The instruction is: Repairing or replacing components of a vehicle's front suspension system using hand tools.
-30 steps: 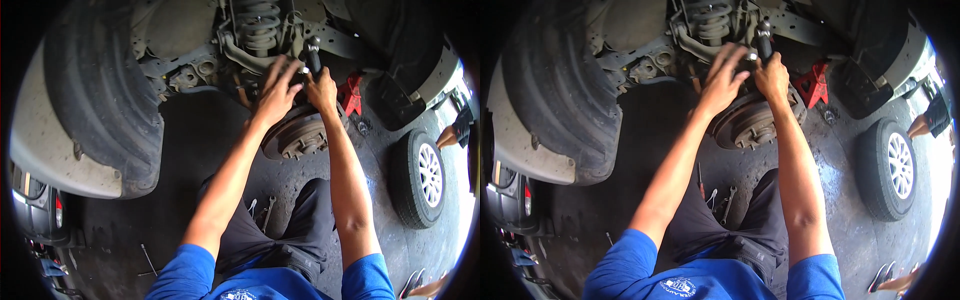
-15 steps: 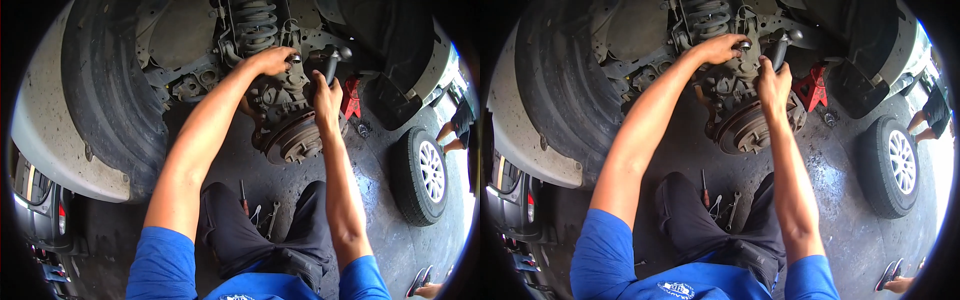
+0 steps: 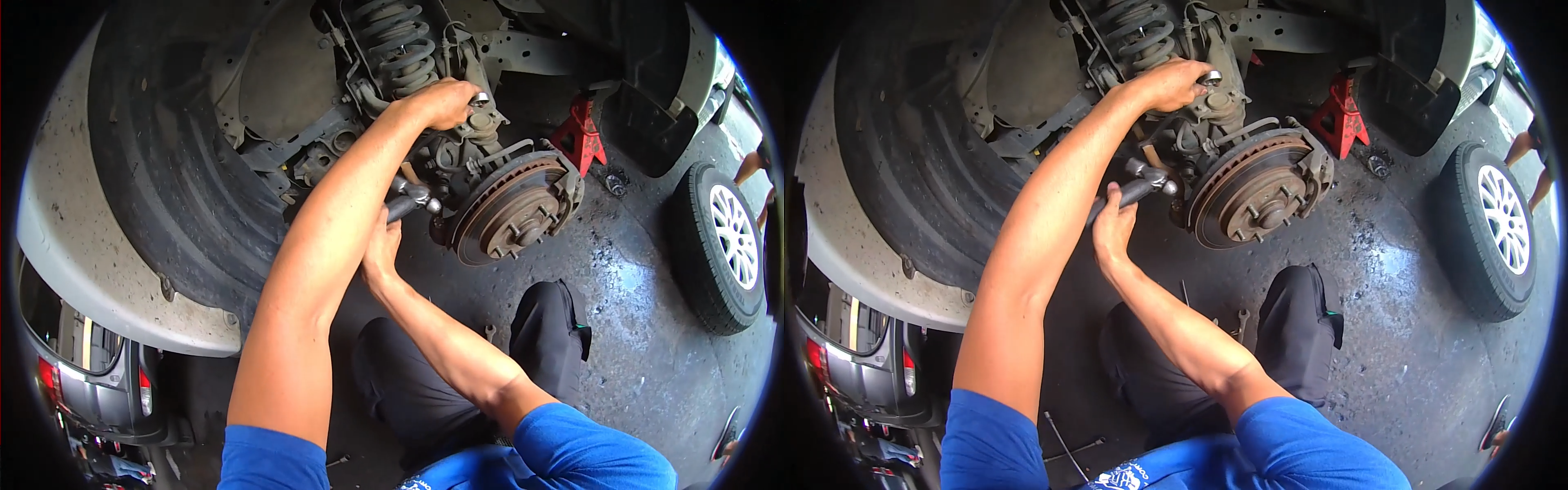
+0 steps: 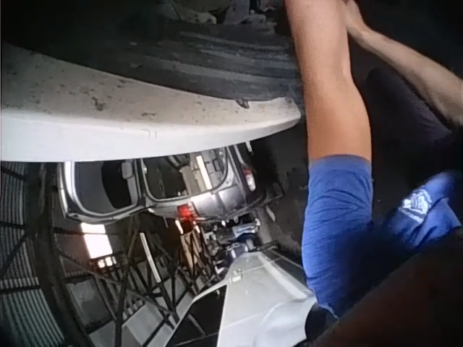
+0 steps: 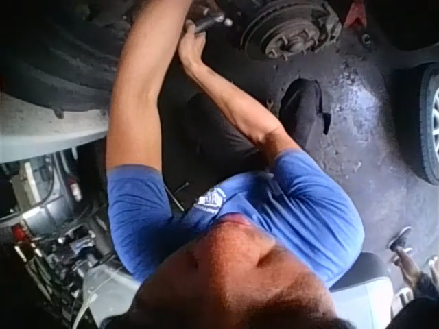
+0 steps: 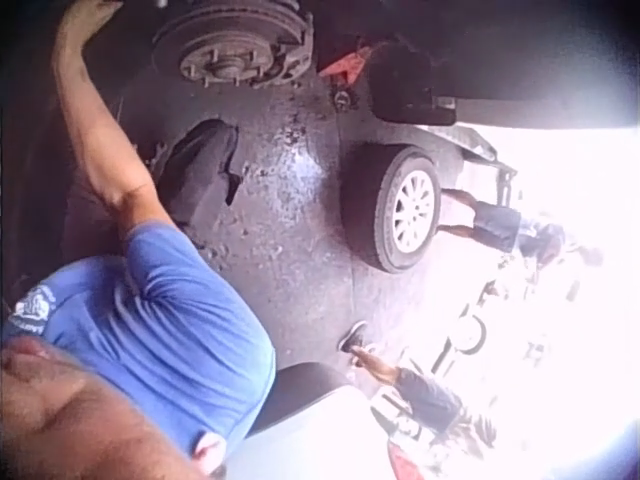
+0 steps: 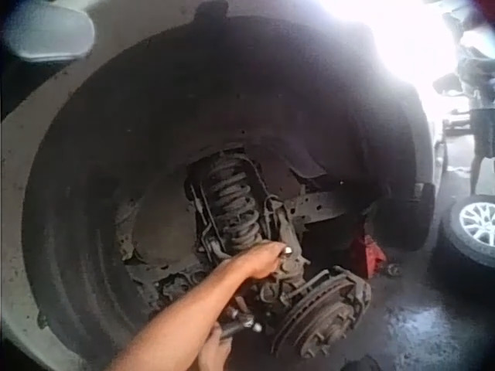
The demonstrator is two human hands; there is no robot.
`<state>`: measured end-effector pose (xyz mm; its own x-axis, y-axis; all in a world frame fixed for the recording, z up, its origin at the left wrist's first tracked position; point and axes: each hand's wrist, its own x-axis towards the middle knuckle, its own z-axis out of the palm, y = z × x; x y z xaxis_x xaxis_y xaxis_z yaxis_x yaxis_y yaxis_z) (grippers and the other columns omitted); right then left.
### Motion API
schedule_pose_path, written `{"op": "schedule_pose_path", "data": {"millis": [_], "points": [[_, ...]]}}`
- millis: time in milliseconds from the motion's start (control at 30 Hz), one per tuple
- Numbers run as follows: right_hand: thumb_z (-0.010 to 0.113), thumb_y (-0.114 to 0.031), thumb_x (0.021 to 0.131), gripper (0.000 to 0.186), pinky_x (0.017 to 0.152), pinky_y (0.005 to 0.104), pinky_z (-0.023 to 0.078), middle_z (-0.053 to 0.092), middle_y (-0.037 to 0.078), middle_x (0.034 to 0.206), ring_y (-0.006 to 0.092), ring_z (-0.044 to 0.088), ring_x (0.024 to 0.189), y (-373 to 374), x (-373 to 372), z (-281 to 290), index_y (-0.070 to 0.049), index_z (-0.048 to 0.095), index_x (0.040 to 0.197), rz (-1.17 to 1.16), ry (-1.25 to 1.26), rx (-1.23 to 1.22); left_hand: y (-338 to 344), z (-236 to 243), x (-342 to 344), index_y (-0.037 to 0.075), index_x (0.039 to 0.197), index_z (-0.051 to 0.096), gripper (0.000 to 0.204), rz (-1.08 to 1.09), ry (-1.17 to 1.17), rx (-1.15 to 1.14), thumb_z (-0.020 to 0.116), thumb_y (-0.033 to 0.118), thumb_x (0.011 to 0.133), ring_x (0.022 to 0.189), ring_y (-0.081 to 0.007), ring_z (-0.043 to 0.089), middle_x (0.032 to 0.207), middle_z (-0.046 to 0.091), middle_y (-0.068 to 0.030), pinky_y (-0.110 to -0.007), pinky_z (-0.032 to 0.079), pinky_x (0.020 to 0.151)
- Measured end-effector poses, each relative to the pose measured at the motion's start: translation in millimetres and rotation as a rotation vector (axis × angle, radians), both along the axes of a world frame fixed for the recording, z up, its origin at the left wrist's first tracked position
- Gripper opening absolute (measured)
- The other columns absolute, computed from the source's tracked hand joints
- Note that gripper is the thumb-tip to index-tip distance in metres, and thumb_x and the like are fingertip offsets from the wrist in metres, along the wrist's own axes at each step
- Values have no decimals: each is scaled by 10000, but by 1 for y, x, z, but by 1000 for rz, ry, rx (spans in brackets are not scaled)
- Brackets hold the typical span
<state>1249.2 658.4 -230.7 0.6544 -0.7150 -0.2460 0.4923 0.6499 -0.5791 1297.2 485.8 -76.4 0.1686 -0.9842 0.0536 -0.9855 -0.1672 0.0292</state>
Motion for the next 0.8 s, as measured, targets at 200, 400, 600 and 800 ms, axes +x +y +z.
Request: {"op": "schedule_pose_path", "data": {"millis": [200,400,600,800], "points": [[537,-391,977,555,813,422,488,661,219,960,303,646,865,-51,79,-16,136,499,1144,25,89,6,-11,-11,2,41,1185,616,276,-125,-96,-98,613,120,920,1111,-379,593,1109,641,-187,-462,466,943],[541,-392,963,547,837,398,479,666,214,1011,270,636,874,-41,68,1,139,607,1072,-127,100,112,10,-14,15,39,1214,614,309,-24,-84,-39,627,137,920,1149,-355,572,1152,622,-173,-441,453,972],[529,-328,965,458,759,376,488,659,166,850,232,620,770,-58,50,-17,98,578,1124,75,27,-136,11,-14,7,12,1209,596,297,-74,-46,-190,602,117,932,1058,-383,626,1072,667,-220,-448,473,915],[563,-280,970,293,479,339,499,575,101,710,197,586,531,-43,-70,-13,-3,473,1006,567,-39,-210,103,-10,20,38,1143,591,196,128,423,-727,582,113,961,953,-175,665,974,700,-90,-343,504,852]]}}
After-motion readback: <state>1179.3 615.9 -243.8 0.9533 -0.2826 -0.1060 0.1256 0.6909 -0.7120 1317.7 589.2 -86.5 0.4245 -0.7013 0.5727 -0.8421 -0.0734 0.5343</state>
